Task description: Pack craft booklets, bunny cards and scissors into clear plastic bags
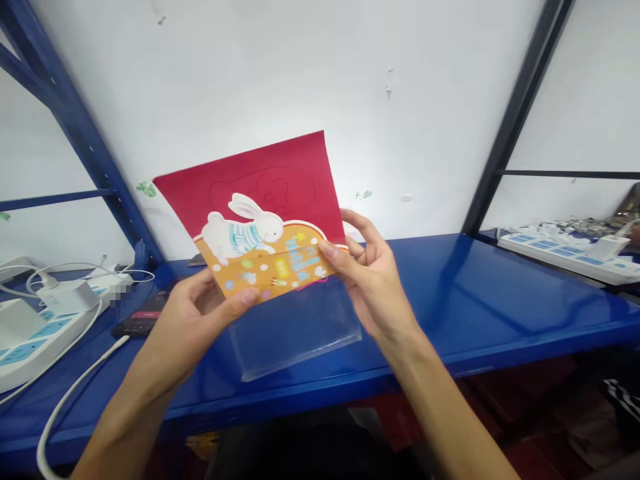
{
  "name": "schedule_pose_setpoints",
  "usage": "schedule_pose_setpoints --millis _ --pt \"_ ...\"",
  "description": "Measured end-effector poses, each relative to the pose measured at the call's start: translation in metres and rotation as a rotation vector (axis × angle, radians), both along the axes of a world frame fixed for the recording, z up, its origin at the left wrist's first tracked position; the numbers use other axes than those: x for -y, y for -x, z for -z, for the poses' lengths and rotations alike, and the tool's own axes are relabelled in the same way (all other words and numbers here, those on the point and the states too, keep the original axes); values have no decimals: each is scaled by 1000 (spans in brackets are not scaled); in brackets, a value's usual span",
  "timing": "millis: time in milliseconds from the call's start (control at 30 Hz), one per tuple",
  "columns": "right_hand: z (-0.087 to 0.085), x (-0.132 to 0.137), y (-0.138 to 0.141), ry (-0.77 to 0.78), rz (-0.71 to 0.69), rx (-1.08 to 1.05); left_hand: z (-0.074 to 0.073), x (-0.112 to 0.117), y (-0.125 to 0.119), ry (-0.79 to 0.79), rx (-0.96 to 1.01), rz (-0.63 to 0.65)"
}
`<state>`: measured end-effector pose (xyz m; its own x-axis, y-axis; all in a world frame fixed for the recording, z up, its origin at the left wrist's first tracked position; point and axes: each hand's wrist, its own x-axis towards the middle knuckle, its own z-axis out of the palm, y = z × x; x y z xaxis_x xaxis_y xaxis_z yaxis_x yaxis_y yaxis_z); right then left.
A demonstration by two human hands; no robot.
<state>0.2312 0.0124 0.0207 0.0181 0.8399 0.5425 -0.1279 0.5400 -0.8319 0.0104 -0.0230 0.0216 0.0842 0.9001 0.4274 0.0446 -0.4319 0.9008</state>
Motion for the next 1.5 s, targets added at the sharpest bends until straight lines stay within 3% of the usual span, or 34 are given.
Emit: schedule_pose_setpoints --millis 200,367,467,533,633,700,767,867,1233,1400,1500 --pt "8 -2 15 -6 -189 -31 5 -4 6 40 76 -56" --pt "14 -8 13 -24 -208 108 13 -18 9 17 56 -116" --pt "21 -23 6 -26 -149 176 19 -28 10 36 129 -115" --pt "26 -38 -2 -18 -57 325 21 -33 13 68 185 -95" --pt "32 -65 -12 -100 61 792 20 -34 17 114 216 -81" --pt "34 -84 -14 -201 -25 1052 18 -34 20 114 213 -97" --pt "37 -99 -13 -238 -148 1158 16 -33 20 95 220 -126" --pt "43 -113 -9 -214 -198 1176 17 -32 20 61 221 -171" --pt "60 -120 -21 -106 -117 1205 24 -36 15 15 123 -230" --pt "41 -109 -30 -57 115 1047 24 -36 15 4 129 -232" --pt "18 -81 -27 -36 165 727 25 -35 14 4 115 -252"
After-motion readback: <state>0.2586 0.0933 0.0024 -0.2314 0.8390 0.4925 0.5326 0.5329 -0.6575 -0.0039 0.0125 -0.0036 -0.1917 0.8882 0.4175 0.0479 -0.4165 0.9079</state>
